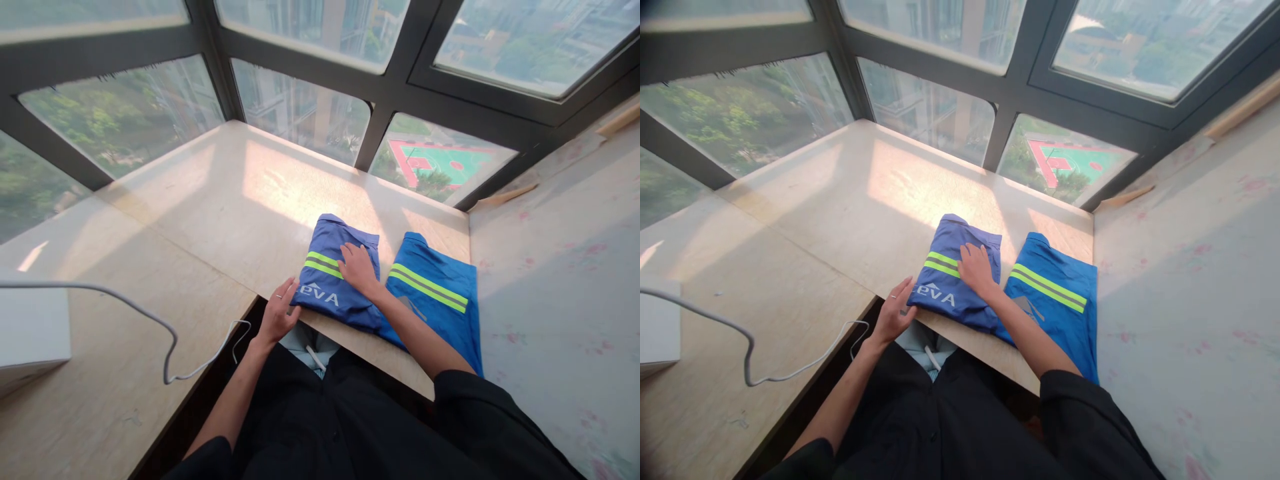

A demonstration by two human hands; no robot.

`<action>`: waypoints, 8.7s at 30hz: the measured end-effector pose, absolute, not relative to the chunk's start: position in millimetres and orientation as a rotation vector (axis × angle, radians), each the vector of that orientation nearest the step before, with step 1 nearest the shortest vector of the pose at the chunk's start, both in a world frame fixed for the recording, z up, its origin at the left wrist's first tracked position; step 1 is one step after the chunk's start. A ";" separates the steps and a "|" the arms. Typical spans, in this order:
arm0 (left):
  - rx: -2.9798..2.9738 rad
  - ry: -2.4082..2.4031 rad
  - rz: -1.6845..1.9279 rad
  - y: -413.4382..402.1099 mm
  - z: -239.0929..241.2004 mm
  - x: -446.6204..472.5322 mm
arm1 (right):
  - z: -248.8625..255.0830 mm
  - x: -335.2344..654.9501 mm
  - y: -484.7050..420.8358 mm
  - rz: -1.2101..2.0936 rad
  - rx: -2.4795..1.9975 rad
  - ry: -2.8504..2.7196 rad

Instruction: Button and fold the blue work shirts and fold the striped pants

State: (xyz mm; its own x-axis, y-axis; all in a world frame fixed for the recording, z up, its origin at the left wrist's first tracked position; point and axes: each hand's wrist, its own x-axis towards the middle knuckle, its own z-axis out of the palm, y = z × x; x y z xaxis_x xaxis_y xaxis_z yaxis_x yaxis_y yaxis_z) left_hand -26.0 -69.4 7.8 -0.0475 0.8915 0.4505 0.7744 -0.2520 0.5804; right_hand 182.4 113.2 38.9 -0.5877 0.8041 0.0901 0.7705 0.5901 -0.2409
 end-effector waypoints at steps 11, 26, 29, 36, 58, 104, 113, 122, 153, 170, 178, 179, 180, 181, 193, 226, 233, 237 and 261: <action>2.148 1.734 1.282 -68.7 7.1 -34.8 | 8.4 107.6 189.1 0.380 -0.631 -2.917; 2.135 2.021 1.326 -87.2 6.5 -22.4 | -27.2 113.7 197.6 0.384 -0.546 -2.614; 2.136 1.947 1.300 -88.0 10.4 -19.0 | -25.3 112.9 195.1 0.359 -0.563 -2.623; 2.069 1.550 1.109 -68.2 12.3 -33.7 | -23.1 111.4 192.5 0.370 -0.601 -2.644; 2.271 1.785 1.360 -80.0 -16.3 -22.2 | 28.0 115.7 239.9 0.338 -0.720 -2.670; 1.995 1.920 1.538 -88.8 -7.3 -14.8 | 10.0 89.1 291.7 0.619 -1.684 -2.238; 1.915 1.841 1.405 -91.9 2.7 -18.7 | 29.7 109.6 283.0 0.623 -1.599 -2.321; 1.027 1.863 1.123 -30.4 14.7 -27.6 | 41.8 162.6 276.2 0.827 -1.572 -2.341; 0.746 1.687 1.003 -6.2 18.8 -19.7 | 48.2 245.3 237.4 1.540 -1.598 -2.008; 0.420 1.373 1.016 -45.0 34.7 -28.7 | 55.5 266.8 114.8 1.207 -1.750 -1.930; 0.226 1.427 1.220 -59.1 29.8 -24.3 | 52.2 265.5 0.0 1.063 -1.727 -1.978; 0.195 1.439 1.262 -61.4 28.9 -22.0 | 50.7 264.3 -6.2 1.055 -1.724 -1.956; 0.165 1.450 1.306 -63.1 27.9 -18.9 | 49.0 262.6 -10.1 1.052 -1.718 -1.927; 0.140 1.457 1.350 -64.0 26.9 -15.0 | 47.1 260.3 -11.9 1.059 -1.715 -1.895; 0.188 1.478 1.348 -49.1 24.5 -12.2 | 46.2 244.0 34.8 0.783 -1.847 -1.882; 2.529 1.466 0.253 97.4 3.5 45.7 | 69.0 260.1 9.1 1.243 -1.931 -2.029; 2.538 1.450 0.270 94.2 4.7 46.8 | 75.8 259.2 4.5 1.183 -1.940 -2.162; 2.537 1.438 0.278 93.3 5.8 46.8 | 71.8 264.6 3.3 1.210 -1.865 -2.182; 2.535 1.477 0.281 90.3 8.3 50.6 | 74.4 271.5 7.3 1.498 -1.841 -2.332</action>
